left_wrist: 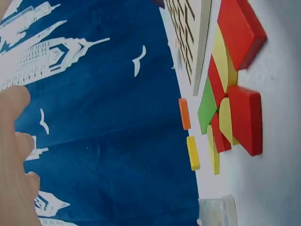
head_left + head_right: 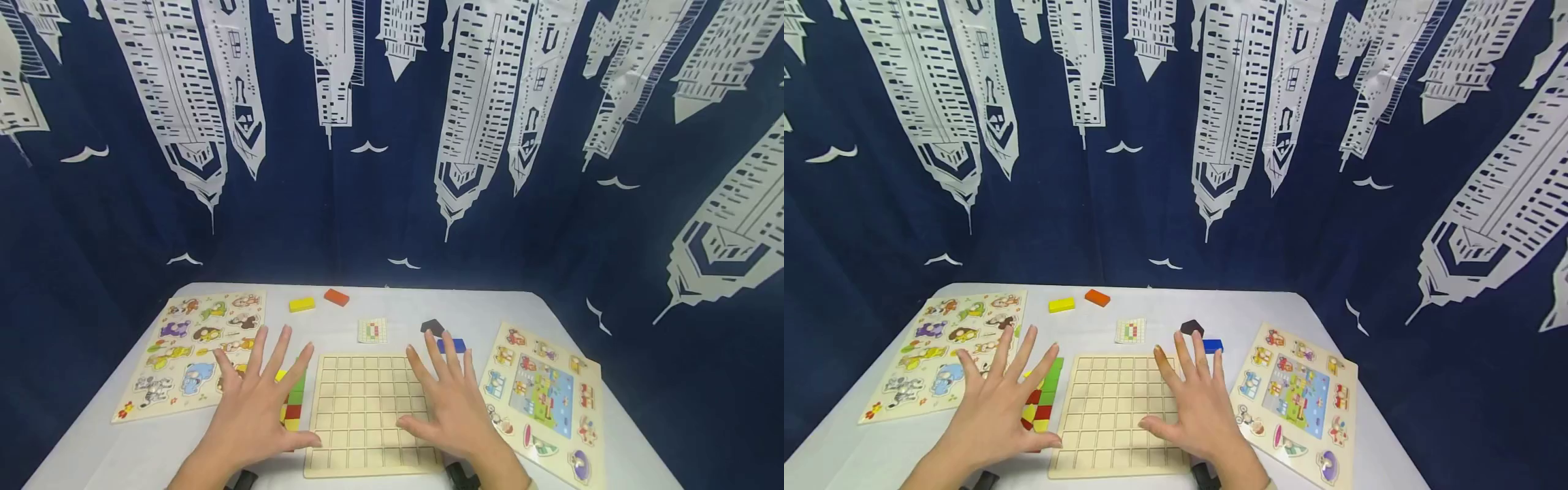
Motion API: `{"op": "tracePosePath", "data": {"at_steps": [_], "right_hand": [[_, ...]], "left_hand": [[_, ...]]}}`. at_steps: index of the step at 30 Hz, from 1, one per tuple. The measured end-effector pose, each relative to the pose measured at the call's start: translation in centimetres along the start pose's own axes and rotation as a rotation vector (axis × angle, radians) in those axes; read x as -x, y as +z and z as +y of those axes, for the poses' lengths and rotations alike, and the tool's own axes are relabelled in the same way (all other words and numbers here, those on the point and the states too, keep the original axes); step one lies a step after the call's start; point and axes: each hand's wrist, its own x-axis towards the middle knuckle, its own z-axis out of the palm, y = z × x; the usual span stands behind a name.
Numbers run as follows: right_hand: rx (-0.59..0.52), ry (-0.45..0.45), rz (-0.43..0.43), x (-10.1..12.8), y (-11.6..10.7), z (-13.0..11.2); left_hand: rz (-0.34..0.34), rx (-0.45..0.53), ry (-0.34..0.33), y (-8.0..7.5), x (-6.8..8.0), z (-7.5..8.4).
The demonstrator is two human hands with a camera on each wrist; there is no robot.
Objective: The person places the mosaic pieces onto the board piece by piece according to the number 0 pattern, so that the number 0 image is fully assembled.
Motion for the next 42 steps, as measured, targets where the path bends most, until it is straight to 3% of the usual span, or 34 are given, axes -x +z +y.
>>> {"op": "tracePosePath", "data": {"at_steps": [3,5,7,9,12,16,19,28,35,42], "right_hand": [[-0.262,0.080,-0.051,0.5,-0.3,0.9],[-0.441,0.178,-0.080,1.1,-0.1,1.7],[-0.530,0.285,-0.107,1.5,0.4,2.3],[-0.524,0.356,-0.129,1.8,1.1,2.8],[-0.403,0.362,-0.151,1.6,1.9,3.1],[-0.340,0.316,-0.224,1.6,2.5,3.2],[-0.357,0.298,-0.284,1.7,2.7,3.4],[-0.368,0.303,-0.301,2.0,2.4,3.4],[-0.373,0.311,-0.302,2.1,2.5,3.5],[-0.374,0.303,-0.304,2.0,2.4,3.5]], "left_hand": [[-0.042,0.085,-0.065,0.5,-0.1,-0.8],[-0.069,0.179,-0.150,1.2,-0.1,-1.6],[-0.082,0.278,-0.253,2.3,-0.1,-2.6],[-0.085,0.343,-0.343,3.3,-0.1,-3.5],[-0.093,0.368,-0.413,4.6,0.1,-4.6],[-0.135,0.349,-0.374,6.0,0.4,-5.3],[-0.144,0.333,-0.340,6.5,0.4,-5.6],[-0.158,0.318,-0.330,6.7,0.2,-5.4],[-0.156,0.364,-0.389,6.7,-0.1,-5.3],[-0.189,0.359,-0.513,6.6,-0.2,-5.4]]}}
